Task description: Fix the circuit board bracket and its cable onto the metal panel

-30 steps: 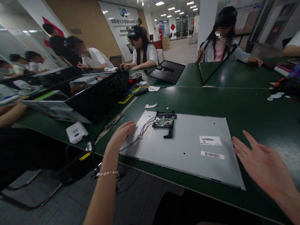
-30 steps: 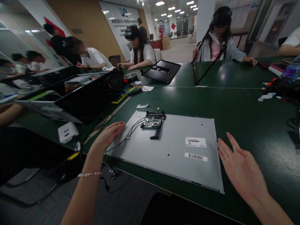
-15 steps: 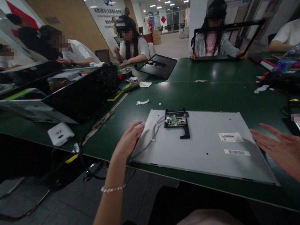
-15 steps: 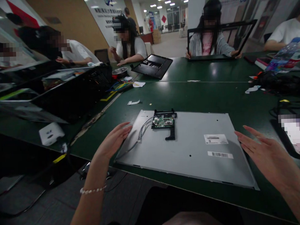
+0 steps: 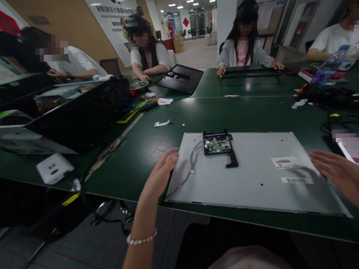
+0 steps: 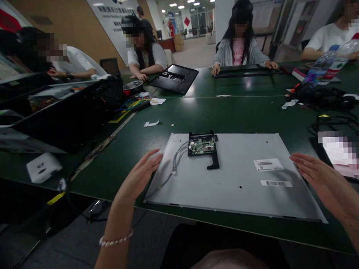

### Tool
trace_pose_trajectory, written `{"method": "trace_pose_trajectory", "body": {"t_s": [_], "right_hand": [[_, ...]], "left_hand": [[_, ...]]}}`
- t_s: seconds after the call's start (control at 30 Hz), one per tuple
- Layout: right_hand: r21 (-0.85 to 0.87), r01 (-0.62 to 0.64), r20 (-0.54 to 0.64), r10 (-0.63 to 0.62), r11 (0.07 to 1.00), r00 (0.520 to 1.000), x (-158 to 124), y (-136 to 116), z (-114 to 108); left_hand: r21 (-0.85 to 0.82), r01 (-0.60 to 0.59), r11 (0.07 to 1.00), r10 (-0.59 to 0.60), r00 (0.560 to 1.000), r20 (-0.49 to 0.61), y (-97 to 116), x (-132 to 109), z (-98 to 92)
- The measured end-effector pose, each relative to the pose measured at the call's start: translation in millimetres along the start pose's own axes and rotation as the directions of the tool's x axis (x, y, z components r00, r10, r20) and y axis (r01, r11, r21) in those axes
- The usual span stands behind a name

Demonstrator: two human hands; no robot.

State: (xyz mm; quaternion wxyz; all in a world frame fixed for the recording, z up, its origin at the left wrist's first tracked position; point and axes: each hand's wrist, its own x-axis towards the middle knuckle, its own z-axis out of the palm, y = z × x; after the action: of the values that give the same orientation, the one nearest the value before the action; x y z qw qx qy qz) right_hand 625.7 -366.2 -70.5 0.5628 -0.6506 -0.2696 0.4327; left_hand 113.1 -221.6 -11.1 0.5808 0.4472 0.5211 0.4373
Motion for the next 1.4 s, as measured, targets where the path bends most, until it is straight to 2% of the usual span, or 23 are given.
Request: {"method": "trace_pose_trajectory", "body": {"t_s": [0.23,0.43,0.7,0.77,0.83,0.93,1.0,1.07,1.13,1.2,1.27,1.33,1.4], "right_hand": [[-0.197,0.100,-0.019,-0.106,0.975,0.994,-7.2,-12.1,1.6],[-0.255,0.149,-0.041,-0.164,0.956,0.986,-5.0,-9.7,-5.7],[-0.389,0.114,-0.059,-0.148,0.914,0.987,-1.1,-8.0,-11.9],[-0.482,0.099,-0.053,-0.142,0.871,0.989,0.4,-8.3,-10.6],[-0.634,0.153,0.009,-0.191,0.758,0.982,4.4,-6.1,-8.0],[-0.789,0.347,0.178,-0.351,0.508,0.919,12.1,-1.3,2.8],[-0.815,0.422,0.237,-0.436,0.396,0.868,15.3,-3.1,17.1],[-0.787,0.528,0.369,-0.442,0.319,0.817,15.8,-12.3,36.9],[-0.705,0.659,0.548,-0.389,0.262,0.741,15.3,-27.2,60.1],[-0.613,0.752,0.669,-0.348,0.242,0.657,17.1,-43.2,84.2],[-0.540,0.798,0.726,-0.331,0.267,0.603,23.9,-55.5,107.5],[-0.475,0.821,0.774,-0.294,0.316,0.561,36.2,-62.2,128.8],[-0.434,0.823,0.800,-0.264,0.366,0.539,51.3,-63.9,147.7]], "left_hand": [[0.029,-0.017,0.999,0.015,0.999,0.045,-6.3,-5.9,19.4],[0.020,-0.020,1.000,0.019,0.999,0.037,-6.2,-11.8,40.4],[0.081,-0.045,0.996,0.042,0.998,0.036,-10.5,-14.0,58.3],[0.111,-0.068,0.991,0.066,0.998,0.018,-14.0,-13.5,62.2],[0.147,-0.097,0.984,0.099,0.995,-0.008,-18.6,-12.8,66.0],[0.192,-0.142,0.971,0.150,0.988,-0.028,-26.3,-11.9,69.3],[0.192,-0.170,0.966,0.181,0.983,-0.042,-30.9,-11.1,68.5],[0.172,-0.184,0.968,0.198,0.978,-0.068,-34.5,-10.4,66.0],[0.149,-0.183,0.972,0.197,0.976,-0.093,-36.8,-9.9,63.4],[0.139,-0.177,0.974,0.192,0.976,-0.103,-38.1,-10.1,61.9],[0.141,-0.181,0.973,0.197,0.975,-0.107,-38.7,-10.6,61.7],[0.148,-0.188,0.971,0.205,0.973,-0.106,-39.4,-11.0,62.1],[0.159,-0.194,0.968,0.212,0.972,-0.105,-40.4,-11.2,62.0]]}}
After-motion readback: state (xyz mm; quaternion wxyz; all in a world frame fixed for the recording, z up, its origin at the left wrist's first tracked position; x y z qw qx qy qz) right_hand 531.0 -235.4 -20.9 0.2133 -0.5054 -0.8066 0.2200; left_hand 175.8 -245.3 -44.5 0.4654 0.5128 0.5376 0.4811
